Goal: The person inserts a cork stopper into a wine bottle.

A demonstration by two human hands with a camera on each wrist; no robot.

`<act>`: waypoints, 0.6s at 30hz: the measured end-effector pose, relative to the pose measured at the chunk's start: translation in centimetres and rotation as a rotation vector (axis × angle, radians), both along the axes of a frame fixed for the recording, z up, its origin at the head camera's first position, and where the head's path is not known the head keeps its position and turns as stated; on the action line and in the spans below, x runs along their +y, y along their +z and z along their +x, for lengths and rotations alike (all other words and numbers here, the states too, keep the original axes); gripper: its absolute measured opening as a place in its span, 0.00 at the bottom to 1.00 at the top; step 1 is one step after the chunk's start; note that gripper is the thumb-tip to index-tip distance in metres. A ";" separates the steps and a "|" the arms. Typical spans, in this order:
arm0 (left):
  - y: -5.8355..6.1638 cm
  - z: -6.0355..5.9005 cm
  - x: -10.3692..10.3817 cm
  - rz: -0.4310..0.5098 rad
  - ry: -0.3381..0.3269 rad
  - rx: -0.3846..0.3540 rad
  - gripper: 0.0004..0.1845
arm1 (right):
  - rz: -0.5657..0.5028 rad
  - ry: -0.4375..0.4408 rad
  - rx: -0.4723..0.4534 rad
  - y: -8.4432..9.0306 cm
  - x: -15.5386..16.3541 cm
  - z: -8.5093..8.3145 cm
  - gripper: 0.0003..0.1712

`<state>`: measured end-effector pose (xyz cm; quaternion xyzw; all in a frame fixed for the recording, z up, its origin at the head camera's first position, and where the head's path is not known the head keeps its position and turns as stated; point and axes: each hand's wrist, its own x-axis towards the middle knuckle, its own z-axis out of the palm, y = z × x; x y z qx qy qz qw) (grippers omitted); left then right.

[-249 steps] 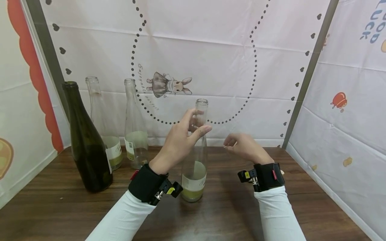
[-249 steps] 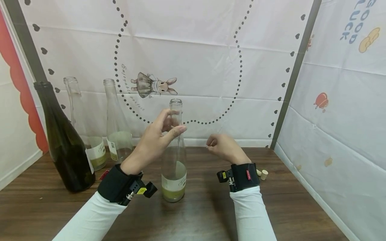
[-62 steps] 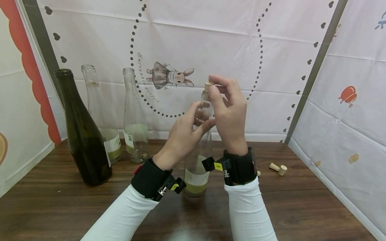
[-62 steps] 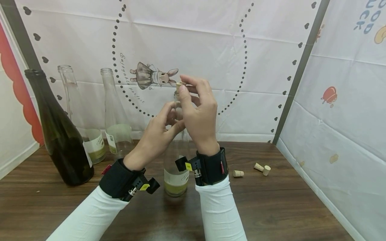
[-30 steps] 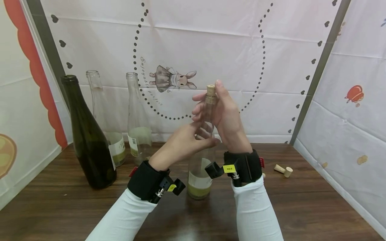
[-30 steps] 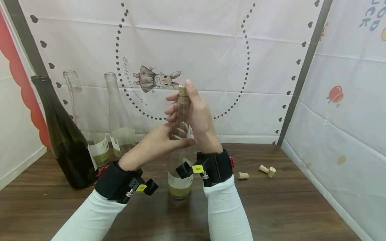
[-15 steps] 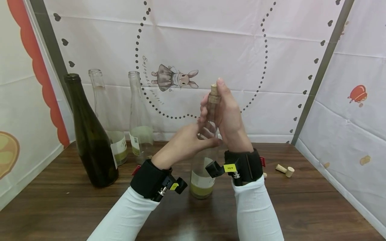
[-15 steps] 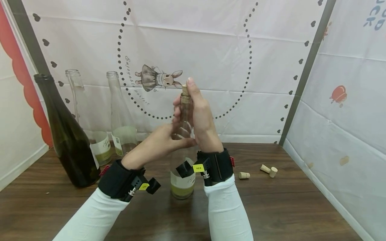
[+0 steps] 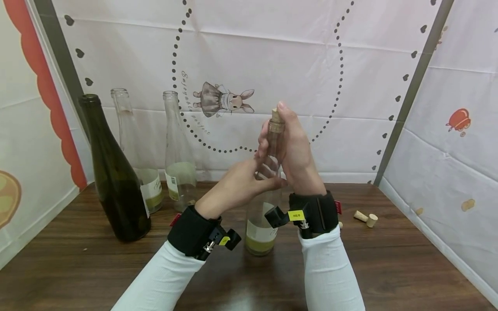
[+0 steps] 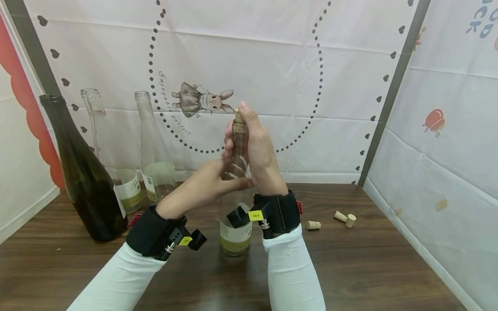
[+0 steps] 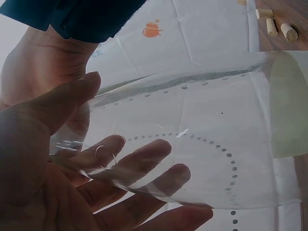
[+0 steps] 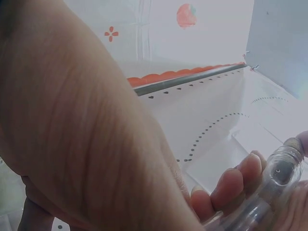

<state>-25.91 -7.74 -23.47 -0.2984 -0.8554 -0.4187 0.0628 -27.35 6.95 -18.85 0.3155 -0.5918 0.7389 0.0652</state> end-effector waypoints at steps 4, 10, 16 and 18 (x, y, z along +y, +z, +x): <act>-0.1 0.0 0.0 -0.003 -0.007 0.000 0.24 | -0.005 0.002 0.004 -0.1 0.0 0.0 0.31; 0.0 0.1 0.0 0.003 -0.017 -0.023 0.24 | -0.009 0.001 0.007 0.0 0.0 0.1 0.30; 0.0 0.0 0.0 -0.011 -0.015 -0.024 0.26 | -0.011 0.002 -0.004 0.1 0.1 0.1 0.29; 0.0 0.0 0.0 -0.015 -0.019 -0.024 0.27 | -0.014 0.004 -0.014 0.1 0.1 0.1 0.29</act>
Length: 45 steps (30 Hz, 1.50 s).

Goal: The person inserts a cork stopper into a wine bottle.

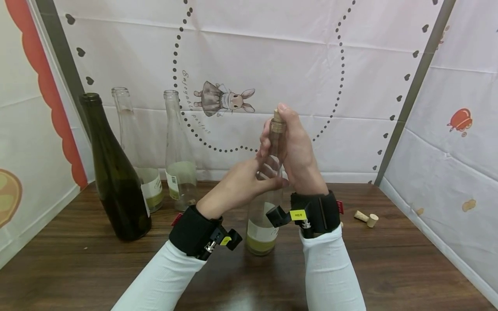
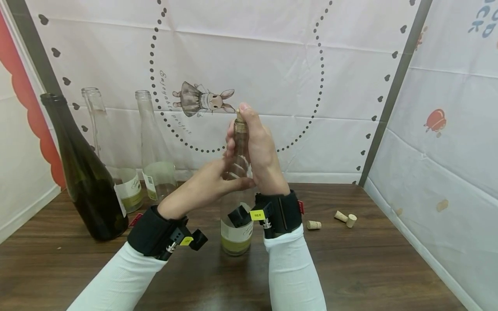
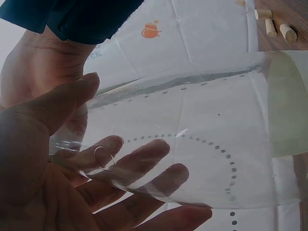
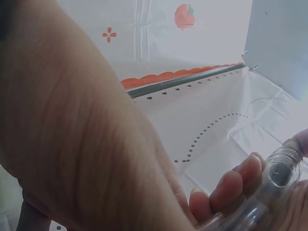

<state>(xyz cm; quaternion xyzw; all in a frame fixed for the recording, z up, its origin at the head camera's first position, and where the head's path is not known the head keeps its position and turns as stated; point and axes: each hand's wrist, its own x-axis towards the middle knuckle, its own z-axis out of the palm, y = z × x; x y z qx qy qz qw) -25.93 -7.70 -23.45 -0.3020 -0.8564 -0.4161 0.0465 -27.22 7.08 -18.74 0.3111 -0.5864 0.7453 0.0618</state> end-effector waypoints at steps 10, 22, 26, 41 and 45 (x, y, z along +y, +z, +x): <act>0.0 0.2 0.2 -0.007 0.013 0.006 0.26 | -0.008 0.003 -0.010 0.1 0.2 0.2 0.29; -0.1 0.2 0.3 0.005 0.000 -0.001 0.27 | -0.016 0.007 0.005 -0.1 0.4 0.2 0.29; 0.0 0.2 0.3 0.012 -0.007 -0.005 0.28 | -0.019 0.010 0.004 0.0 0.4 0.2 0.29; -0.1 0.0 0.3 0.016 -0.015 0.004 0.29 | -0.027 0.007 0.011 0.0 0.4 0.1 0.30; -0.3 0.1 0.1 0.023 -0.021 0.001 0.33 | -0.013 0.005 -0.002 -0.2 0.3 0.1 0.30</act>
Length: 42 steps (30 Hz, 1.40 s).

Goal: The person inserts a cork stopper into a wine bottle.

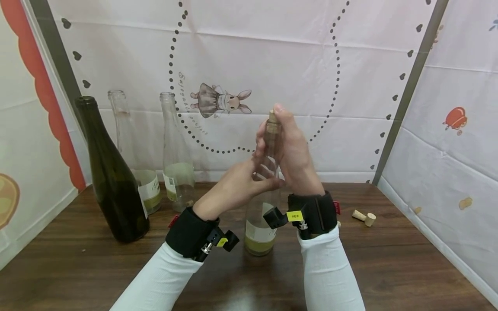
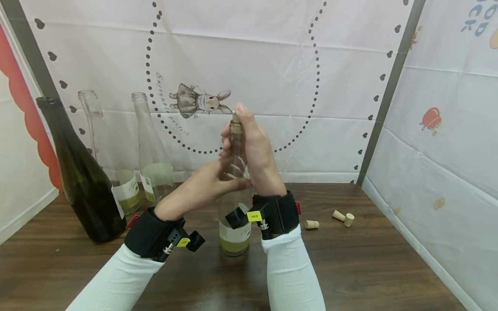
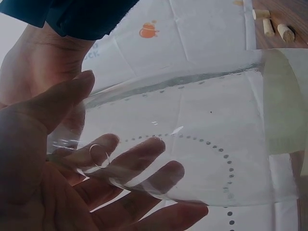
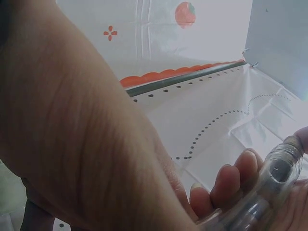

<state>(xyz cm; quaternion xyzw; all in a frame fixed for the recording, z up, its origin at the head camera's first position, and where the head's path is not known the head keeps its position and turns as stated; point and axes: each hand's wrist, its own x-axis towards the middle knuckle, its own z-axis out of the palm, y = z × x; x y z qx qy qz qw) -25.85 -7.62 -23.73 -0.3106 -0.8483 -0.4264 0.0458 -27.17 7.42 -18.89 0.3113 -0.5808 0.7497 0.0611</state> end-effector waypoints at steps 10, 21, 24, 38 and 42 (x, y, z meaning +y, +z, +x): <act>-0.2 -0.1 -0.1 0.034 -0.029 0.025 0.30 | 0.060 -0.018 0.005 -0.2 0.4 0.2 0.32; -0.2 0.0 0.0 0.032 -0.019 0.006 0.33 | 0.404 -0.153 0.085 0.2 3.0 1.0 0.28; -0.2 0.1 0.0 0.034 -0.013 -0.016 0.30 | 0.555 -0.204 0.083 0.5 3.9 1.7 0.31; -0.6 0.5 -0.1 -0.019 0.007 -0.006 0.29 | 0.910 -0.303 0.189 0.8 4.3 2.8 0.26; -0.5 0.6 -0.3 -0.044 -0.010 -0.011 0.31 | 0.932 -0.256 0.183 0.7 4.0 2.7 0.24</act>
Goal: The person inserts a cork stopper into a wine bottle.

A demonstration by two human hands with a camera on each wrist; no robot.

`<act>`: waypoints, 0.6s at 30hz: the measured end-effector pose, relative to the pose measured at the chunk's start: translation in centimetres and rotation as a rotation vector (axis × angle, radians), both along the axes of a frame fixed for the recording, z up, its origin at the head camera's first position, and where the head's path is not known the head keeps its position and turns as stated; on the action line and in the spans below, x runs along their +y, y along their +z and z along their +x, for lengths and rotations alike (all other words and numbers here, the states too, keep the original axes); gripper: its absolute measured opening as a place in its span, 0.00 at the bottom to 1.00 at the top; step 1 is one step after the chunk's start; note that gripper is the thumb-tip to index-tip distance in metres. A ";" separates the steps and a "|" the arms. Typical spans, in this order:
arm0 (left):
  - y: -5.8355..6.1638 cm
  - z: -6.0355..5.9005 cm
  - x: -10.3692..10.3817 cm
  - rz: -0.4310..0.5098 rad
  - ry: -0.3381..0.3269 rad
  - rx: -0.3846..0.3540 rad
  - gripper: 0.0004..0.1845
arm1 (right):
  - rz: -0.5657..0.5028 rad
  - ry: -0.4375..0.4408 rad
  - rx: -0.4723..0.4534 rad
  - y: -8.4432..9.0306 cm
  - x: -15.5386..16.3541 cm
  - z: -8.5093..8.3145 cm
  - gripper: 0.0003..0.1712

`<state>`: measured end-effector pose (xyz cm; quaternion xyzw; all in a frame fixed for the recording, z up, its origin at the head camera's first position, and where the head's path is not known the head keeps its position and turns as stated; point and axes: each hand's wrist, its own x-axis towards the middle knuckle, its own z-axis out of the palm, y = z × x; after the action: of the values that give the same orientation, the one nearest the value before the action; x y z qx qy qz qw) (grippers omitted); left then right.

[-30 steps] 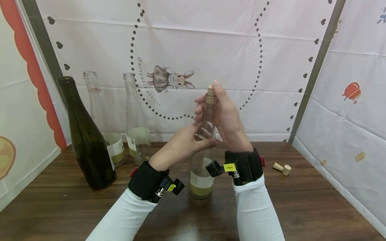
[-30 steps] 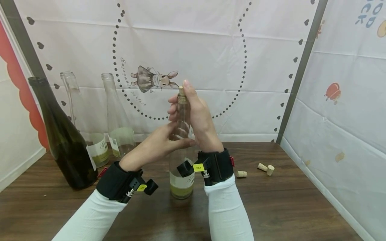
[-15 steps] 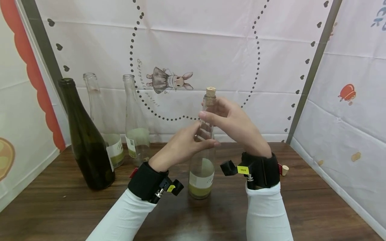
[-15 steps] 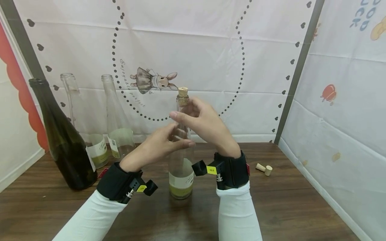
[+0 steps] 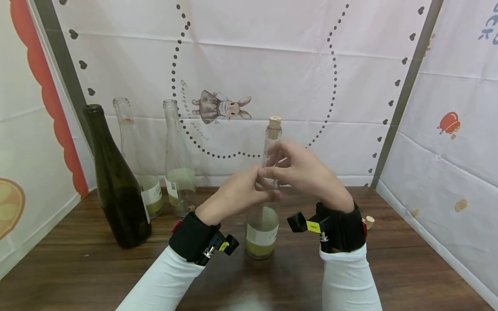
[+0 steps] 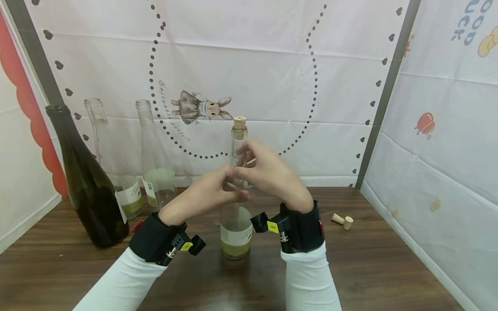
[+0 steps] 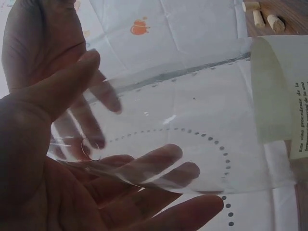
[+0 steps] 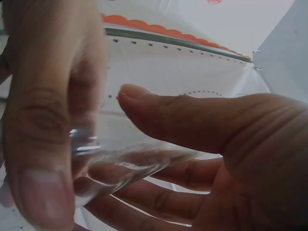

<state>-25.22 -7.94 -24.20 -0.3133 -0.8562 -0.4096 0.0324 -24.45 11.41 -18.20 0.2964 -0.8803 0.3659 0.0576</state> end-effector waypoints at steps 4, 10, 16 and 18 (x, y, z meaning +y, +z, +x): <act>0.0 0.0 0.0 -0.004 -0.011 -0.023 0.34 | 0.005 0.011 -0.038 -0.2 -0.1 -0.1 0.21; 0.0 -0.1 -0.1 -0.009 -0.001 -0.032 0.36 | -0.006 0.031 -0.068 -0.4 -0.2 -0.1 0.22; -0.1 -0.3 -0.1 -0.023 0.031 -0.020 0.38 | -0.014 0.035 -0.073 -0.5 -0.4 0.1 0.21; -0.1 -0.3 0.0 -0.022 0.038 -0.013 0.38 | -0.018 0.032 -0.067 -0.5 -0.5 0.2 0.20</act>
<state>-25.49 -7.98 -24.34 -0.2945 -0.8666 -0.4016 0.0313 -24.24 10.93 -18.68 0.2975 -0.8735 0.3845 0.0250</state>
